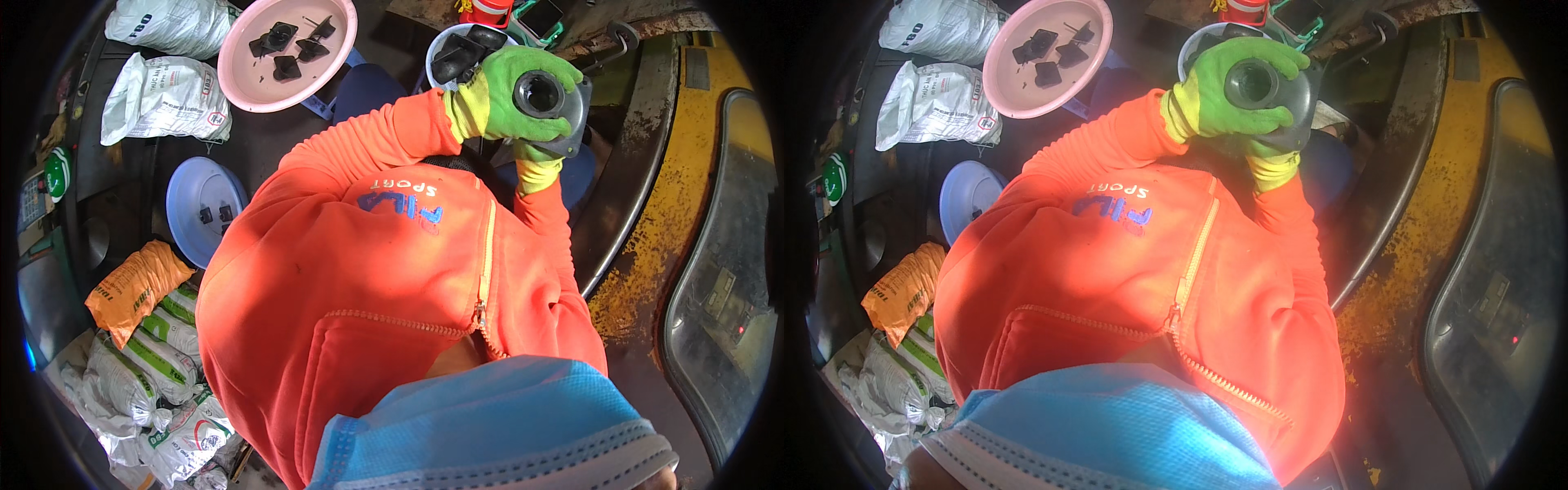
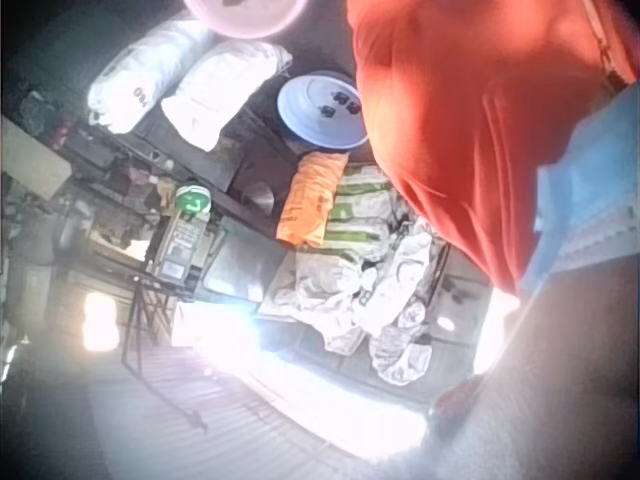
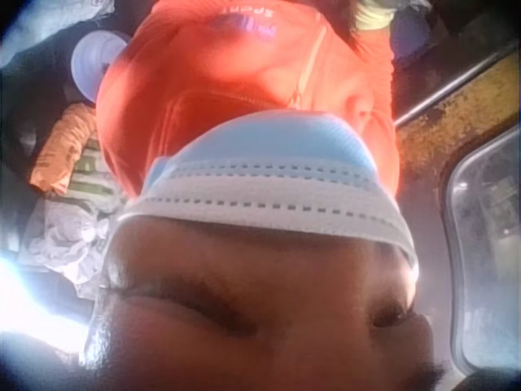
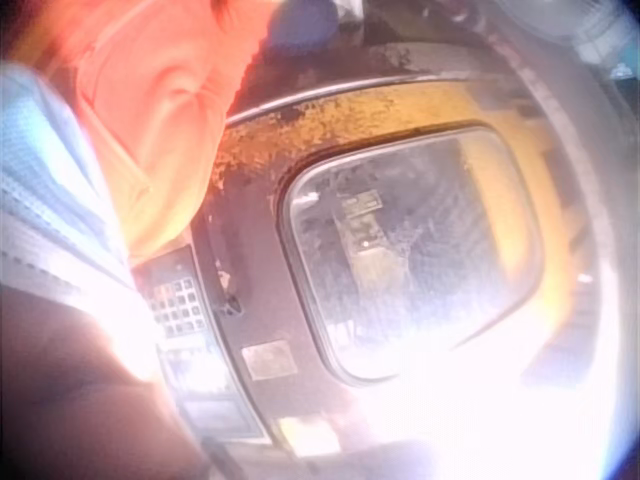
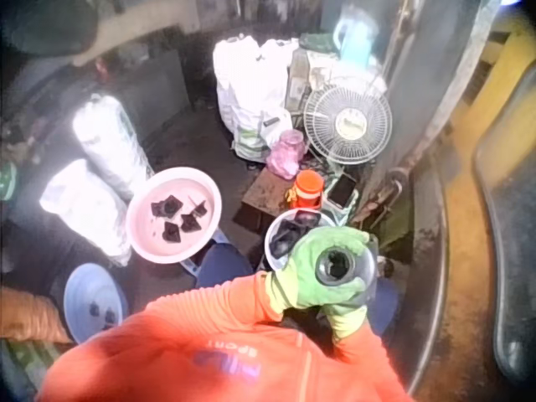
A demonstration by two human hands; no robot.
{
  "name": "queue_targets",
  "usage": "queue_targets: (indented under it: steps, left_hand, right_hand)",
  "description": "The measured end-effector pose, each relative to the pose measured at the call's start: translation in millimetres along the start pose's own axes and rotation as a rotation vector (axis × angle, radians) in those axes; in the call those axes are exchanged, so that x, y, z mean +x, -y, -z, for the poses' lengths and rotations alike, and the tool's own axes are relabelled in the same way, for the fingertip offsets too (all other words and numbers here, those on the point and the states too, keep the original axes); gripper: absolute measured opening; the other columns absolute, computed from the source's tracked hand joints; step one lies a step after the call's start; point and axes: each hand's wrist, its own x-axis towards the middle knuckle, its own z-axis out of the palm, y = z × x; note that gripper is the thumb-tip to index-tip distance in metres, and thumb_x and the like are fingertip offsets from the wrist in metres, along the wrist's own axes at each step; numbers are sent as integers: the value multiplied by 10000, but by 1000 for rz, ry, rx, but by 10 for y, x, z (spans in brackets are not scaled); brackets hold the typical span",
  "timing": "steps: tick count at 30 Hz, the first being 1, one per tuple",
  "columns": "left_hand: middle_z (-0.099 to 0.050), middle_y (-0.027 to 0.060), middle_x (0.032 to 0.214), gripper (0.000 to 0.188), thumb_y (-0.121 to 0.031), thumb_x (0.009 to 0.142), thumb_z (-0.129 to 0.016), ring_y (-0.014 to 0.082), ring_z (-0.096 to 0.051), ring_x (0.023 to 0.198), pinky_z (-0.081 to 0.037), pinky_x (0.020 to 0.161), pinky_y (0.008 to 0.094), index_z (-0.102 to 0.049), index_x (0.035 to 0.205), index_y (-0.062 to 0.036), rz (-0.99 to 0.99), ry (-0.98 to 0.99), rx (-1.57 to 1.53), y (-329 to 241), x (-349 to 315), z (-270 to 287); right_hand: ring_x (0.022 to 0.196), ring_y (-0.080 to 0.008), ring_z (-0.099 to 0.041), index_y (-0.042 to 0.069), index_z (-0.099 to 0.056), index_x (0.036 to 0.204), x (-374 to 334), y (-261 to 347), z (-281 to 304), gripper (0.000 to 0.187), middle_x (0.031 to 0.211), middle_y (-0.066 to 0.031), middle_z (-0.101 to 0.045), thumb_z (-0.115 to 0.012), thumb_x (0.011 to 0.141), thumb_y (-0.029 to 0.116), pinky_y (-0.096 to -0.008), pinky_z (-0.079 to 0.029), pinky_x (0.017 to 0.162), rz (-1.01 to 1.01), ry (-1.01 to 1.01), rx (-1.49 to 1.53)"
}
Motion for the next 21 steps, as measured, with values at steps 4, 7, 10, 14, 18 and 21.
queue_targets:
  steps: [4,7,10,14,18,21]
  left_hand:
    - [-673,117,1183,458,-99,690,-842,230,-641,1088,-516,938,370,-641,1095,-30,17,131,-16,-81,73,130]
    - [-675,125,1175,430,-99,697,-830,230,-641,1088,-513,937,366,-647,1080,-28,56,204,-133,-109,83,155]
    - [-675,130,1174,411,-109,700,-823,240,-640,1087,-508,936,372,-652,1066,-30,61,279,-167,-110,85,178]
    - [-678,131,1164,388,-121,707,-814,256,-636,1093,-500,940,380,-659,1052,-34,111,390,-147,-121,100,237]
    - [-691,123,1126,406,-149,682,-802,268,-623,1117,-468,985,407,-667,1047,-34,214,546,-306,-81,111,255]
    - [-700,114,1100,432,-155,636,-789,288,-609,1143,-423,1037,442,-675,1035,-35,206,679,-418,39,126,228]
  right_hand:
    - [1000,-297,-640,43,-570,1236,114,25,215,455,1150,-128,-630,-702,817,160,-354,-516,836,29,156,-72]
    - [1043,-272,-634,52,-558,1251,165,38,352,483,1152,-125,-631,-719,802,128,-341,-515,847,27,365,5]
    - [1053,-250,-630,51,-547,1267,147,21,386,531,1157,-97,-631,-748,780,119,-335,-512,856,95,398,5]
    - [1056,-231,-626,48,-543,1275,91,-18,382,569,1164,-72,-631,-774,759,107,-332,-508,865,124,427,47]
    - [1054,-229,-626,42,-541,1278,62,-14,374,578,1167,-76,-633,-781,756,105,-335,-507,871,92,463,69]
    - [1052,-228,-627,38,-539,1281,42,23,296,585,1169,-80,-635,-786,754,104,-338,-506,875,90,450,67]
